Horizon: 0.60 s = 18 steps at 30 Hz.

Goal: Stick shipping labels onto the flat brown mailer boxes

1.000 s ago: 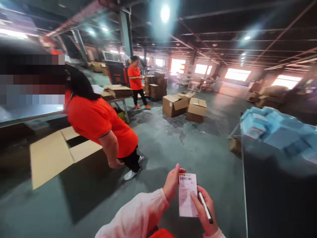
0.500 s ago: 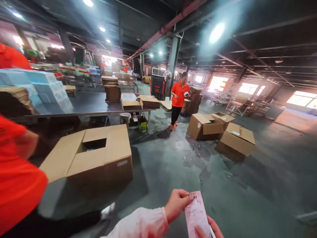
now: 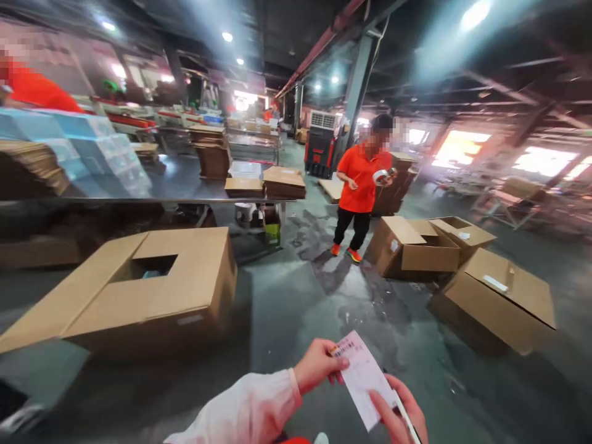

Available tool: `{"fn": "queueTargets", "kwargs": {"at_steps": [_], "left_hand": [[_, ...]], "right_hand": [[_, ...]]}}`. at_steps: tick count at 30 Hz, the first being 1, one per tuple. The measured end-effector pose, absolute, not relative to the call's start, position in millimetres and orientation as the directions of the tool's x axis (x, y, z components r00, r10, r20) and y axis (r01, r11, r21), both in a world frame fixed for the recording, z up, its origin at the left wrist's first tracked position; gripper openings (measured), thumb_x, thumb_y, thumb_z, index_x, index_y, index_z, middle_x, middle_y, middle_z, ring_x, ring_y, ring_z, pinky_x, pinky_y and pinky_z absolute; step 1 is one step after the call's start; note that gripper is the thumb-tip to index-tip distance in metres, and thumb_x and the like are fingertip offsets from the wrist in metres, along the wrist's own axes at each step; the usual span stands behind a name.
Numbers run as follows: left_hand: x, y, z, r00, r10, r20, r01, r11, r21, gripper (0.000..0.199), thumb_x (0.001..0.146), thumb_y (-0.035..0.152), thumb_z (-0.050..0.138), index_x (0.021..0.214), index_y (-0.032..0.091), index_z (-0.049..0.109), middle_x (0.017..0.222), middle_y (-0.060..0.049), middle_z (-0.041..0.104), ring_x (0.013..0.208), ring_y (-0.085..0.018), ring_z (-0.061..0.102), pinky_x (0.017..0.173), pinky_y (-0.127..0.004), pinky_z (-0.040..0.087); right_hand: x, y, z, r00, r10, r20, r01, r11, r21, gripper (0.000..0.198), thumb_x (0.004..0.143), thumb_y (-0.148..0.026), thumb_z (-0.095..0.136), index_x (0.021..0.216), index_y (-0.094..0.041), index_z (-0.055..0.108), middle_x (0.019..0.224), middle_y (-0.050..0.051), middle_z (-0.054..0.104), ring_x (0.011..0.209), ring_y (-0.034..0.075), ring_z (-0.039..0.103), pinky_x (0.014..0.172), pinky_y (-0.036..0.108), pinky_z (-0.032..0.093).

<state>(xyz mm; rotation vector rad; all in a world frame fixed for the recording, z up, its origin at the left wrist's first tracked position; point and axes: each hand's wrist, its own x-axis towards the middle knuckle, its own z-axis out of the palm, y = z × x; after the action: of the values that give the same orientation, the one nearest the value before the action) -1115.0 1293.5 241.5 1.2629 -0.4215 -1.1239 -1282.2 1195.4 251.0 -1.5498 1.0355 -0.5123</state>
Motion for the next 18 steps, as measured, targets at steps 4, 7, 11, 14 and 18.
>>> {"fn": "queueTargets", "kwargs": {"at_steps": [4, 7, 11, 14, 18], "left_hand": [[-1044.1, 1279.1, 252.8, 0.593, -0.716, -0.367, 0.47, -0.062, 0.881, 0.061, 0.049, 0.073, 0.067, 0.061, 0.014, 0.057, 0.048, -0.002, 0.058, 0.041, -0.012, 0.054, 0.04, -0.023, 0.035], [-987.0, 1273.6, 248.8, 0.69, -0.605, -0.398, 0.491, -0.013, 0.871, 0.064, 0.054, 0.077, 0.059, 0.064, 0.015, 0.055, 0.049, -0.002, 0.058, 0.04, -0.012, 0.054, 0.038, -0.022, 0.033], [-890.3, 1270.9, 235.4, 0.808, -0.498, -0.315, 0.379, 0.028, 0.925, 0.062, 0.056, 0.075, 0.061, 0.063, 0.014, 0.056, 0.043, 0.003, 0.049, 0.034, -0.008, 0.043, 0.037, -0.021, 0.026], [-801.4, 1274.9, 231.1, 0.852, -0.457, -0.256, 0.3, 0.024, 0.954, 0.062, 0.055, 0.072, 0.065, 0.063, 0.012, 0.059, 0.042, 0.004, 0.047, 0.034, -0.006, 0.04, 0.038, -0.021, 0.026], [-678.7, 1275.5, 237.0, 0.892, -0.373, -0.254, 0.285, 0.028, 0.958, 0.057, 0.056, 0.068, 0.067, 0.064, 0.012, 0.058, 0.045, 0.003, 0.05, 0.039, -0.009, 0.045, 0.041, -0.023, 0.03]], "right_hand": [[-1183.6, 1144.3, 271.0, 0.746, -0.616, -0.252, -0.348, -0.039, -0.937, 0.054, 0.053, -0.057, 0.076, 0.089, -0.019, 0.064, 0.065, 0.002, 0.068, 0.056, 0.019, 0.057, 0.052, 0.028, 0.046], [-1108.8, 1121.6, 267.6, 0.834, -0.485, -0.263, -0.336, -0.069, -0.939, 0.053, 0.057, -0.056, 0.075, 0.093, -0.019, 0.064, 0.067, 0.002, 0.067, 0.057, 0.018, 0.056, 0.053, 0.027, 0.046], [-995.6, 1107.4, 258.5, 0.897, -0.371, -0.24, -0.29, -0.084, -0.953, 0.049, 0.056, -0.055, 0.076, 0.089, -0.019, 0.065, 0.068, 0.002, 0.067, 0.057, 0.017, 0.056, 0.053, 0.027, 0.046], [-903.1, 1104.0, 254.8, 0.906, -0.336, -0.258, -0.287, -0.038, -0.957, 0.051, 0.053, -0.057, 0.077, 0.086, -0.019, 0.067, 0.06, 0.0, 0.064, 0.054, 0.017, 0.055, 0.051, 0.027, 0.045], [-792.8, 1092.9, 251.1, 0.866, -0.424, -0.265, -0.24, 0.111, -0.964, 0.067, 0.054, -0.061, 0.076, 0.101, -0.016, 0.063, 0.063, 0.002, 0.067, 0.061, 0.019, 0.061, 0.059, 0.028, 0.049]]}}
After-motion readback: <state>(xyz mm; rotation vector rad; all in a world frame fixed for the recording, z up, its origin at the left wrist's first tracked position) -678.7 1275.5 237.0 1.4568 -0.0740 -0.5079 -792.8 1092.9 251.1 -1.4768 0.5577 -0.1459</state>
